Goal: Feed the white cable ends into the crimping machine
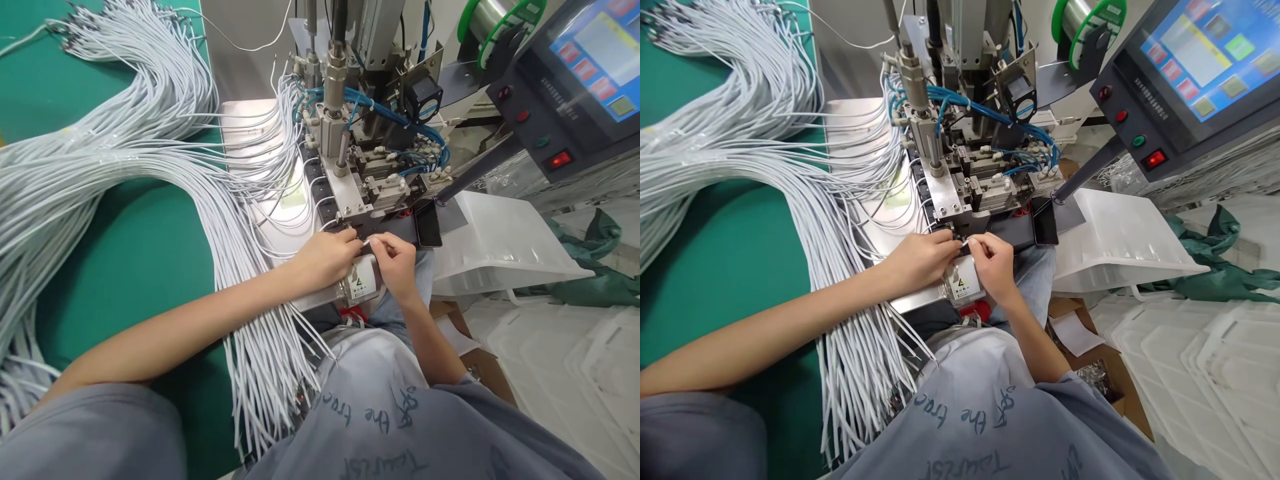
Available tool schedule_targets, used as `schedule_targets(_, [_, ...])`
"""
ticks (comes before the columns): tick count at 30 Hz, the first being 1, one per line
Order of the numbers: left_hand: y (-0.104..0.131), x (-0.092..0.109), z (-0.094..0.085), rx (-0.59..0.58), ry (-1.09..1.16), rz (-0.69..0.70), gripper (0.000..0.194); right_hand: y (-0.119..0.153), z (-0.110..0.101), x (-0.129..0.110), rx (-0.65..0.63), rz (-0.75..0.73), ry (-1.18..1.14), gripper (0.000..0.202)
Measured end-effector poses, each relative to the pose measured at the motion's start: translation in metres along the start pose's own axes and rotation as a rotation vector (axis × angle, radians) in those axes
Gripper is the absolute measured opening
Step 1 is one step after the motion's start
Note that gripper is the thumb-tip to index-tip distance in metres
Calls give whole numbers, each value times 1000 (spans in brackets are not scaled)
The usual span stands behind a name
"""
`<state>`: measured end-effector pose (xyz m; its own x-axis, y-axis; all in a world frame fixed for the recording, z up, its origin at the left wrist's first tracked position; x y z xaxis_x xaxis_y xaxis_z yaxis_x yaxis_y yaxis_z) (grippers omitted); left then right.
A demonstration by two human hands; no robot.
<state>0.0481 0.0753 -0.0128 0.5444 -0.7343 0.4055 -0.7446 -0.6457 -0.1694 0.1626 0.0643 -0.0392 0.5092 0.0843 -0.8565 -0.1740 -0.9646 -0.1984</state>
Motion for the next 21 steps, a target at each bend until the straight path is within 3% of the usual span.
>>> schedule_targets(3, [-3,-12,9,-140,-98,-83,22,-8,5,25,-67,110,-46,19])
schedule_targets(7, [-6,-18,15,-216,-125,-104,25,-16,17,45,-143,199,-123,19])
schedule_targets(13, [-4,-14,15,-239,-127,-65,26,-21,29,49,-198,257,-192,17])
schedule_targets(21, [-2,-13,16,-253,-157,-24,34,-22,30,50,-220,244,-180,15])
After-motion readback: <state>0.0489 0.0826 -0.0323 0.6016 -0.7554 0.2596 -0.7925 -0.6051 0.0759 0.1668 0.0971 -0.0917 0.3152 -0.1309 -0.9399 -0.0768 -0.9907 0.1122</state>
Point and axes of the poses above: each hand's wrist, its own y-axis away from the middle knuckle, its own z-axis out of the palm, x = y × z, the point moved 8 cm from there along -y, towards the middle knuckle, and after that the axes turned 10 degrees about y, right-handed, at the moved point
